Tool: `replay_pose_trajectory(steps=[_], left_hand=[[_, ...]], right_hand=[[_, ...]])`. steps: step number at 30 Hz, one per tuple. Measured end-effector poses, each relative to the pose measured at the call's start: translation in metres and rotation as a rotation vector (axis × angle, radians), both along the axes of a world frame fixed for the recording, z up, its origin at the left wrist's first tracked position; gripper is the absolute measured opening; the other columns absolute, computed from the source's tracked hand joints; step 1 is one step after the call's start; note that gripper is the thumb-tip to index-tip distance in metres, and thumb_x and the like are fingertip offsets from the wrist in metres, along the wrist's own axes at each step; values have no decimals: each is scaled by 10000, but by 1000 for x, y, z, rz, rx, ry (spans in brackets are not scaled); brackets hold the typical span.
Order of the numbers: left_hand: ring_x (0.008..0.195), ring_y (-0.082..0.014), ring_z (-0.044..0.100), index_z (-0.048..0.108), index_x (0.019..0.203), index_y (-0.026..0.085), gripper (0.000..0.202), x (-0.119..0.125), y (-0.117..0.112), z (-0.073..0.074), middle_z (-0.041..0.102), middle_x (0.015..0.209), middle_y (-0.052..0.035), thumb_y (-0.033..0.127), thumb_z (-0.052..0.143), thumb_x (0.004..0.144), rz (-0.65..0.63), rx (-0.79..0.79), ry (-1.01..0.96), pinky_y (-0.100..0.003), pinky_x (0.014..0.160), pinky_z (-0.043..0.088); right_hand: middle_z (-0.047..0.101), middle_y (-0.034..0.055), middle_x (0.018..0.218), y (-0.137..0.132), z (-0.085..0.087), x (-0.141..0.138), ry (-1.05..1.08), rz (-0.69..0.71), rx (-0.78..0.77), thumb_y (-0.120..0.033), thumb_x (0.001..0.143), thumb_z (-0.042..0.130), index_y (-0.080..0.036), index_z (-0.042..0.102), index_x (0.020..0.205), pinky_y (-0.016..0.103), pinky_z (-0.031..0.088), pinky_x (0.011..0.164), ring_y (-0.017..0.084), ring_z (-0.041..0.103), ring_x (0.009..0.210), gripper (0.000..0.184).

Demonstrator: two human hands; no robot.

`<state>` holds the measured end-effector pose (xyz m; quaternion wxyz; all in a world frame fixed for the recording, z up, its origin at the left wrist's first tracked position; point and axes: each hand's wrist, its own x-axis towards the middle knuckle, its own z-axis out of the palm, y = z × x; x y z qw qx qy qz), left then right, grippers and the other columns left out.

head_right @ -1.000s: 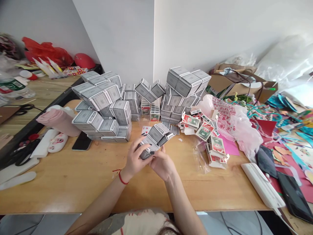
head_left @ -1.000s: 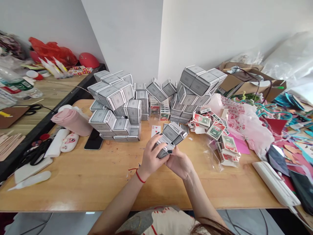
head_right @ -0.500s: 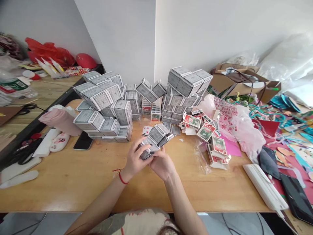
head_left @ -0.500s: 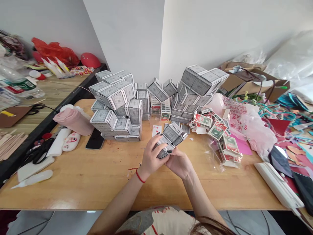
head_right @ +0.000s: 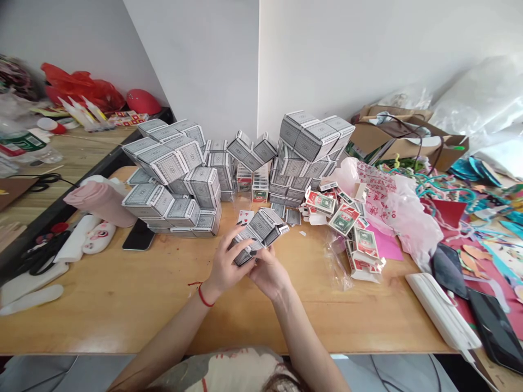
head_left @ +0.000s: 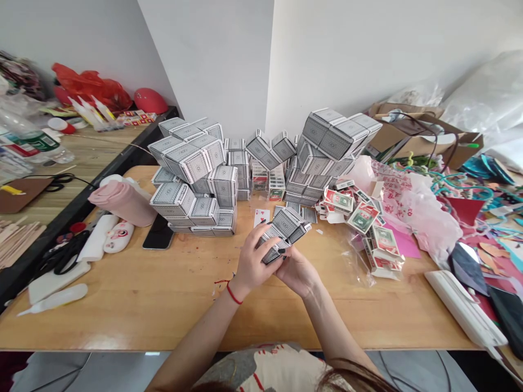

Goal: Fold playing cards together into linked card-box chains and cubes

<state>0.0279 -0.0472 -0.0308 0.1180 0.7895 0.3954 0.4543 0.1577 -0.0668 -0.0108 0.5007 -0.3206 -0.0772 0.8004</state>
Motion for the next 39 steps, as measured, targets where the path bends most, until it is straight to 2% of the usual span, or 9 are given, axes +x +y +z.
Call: replay_pose_trajectory(steps=[5,9,15,19,23,27,32,39], left_hand=[[1220,-280,416,554,1080,217,334,-1,0,1,426,1317,-110,250,600,751,-4,-21,4,-463,986,391],[1216,-276,418,561,1061,221,305,-2,-1,0,430,1311,-107,279,593,763,1,-35,-6,-459,975,399],[1228,-270,399,544,1094,223,313,-3,-2,-3,425,1304,-109,279,575,788,-29,-73,-18,-461,989,384],[1223,-266,407,531,1112,222,307,-5,-1,-9,459,1262,-112,284,545,812,-59,-104,-49,-464,981,390],[1211,-269,421,544,1096,221,282,-7,-1,-9,506,1224,-107,293,529,824,-80,-84,-56,-481,981,381],[1186,-254,442,559,1071,223,256,-8,0,-3,550,1168,-91,264,534,820,-99,-62,-38,-471,982,381],[1119,-231,493,576,1038,228,221,-5,-1,0,587,1099,-73,260,538,822,-44,-74,-81,-442,968,393],[1016,-200,554,606,986,205,180,-4,-2,-3,613,1049,-70,246,548,821,46,-177,-201,-373,905,437]], right_hand=[[671,17,1007,0,4,-5,-53,-37,-16,-166,636,646,-208,602,979,289,469,821,158,594,927,348],[672,11,981,-1,8,-9,-94,-92,-1,-166,629,651,-226,587,974,317,482,811,165,604,901,356],[659,-21,959,-5,13,-14,-137,-194,-2,-126,612,656,-302,492,1072,338,509,740,167,623,834,519],[657,-38,943,-8,9,-19,-210,-253,-19,-134,624,659,-339,437,1099,319,515,692,151,631,761,563],[655,-35,931,-8,5,-17,-157,-204,-47,-168,630,679,-323,464,1076,313,514,706,143,628,748,519],[658,-32,914,-8,8,-10,-64,-146,-45,-157,634,692,-312,504,1061,295,506,731,131,619,756,491],[666,-19,915,-8,8,-7,-60,-108,-9,-187,647,701,-295,534,1050,328,502,760,147,622,762,450],[673,0,928,-8,0,-7,-123,-76,24,-250,655,732,-290,444,1087,379,483,832,164,649,817,521]])
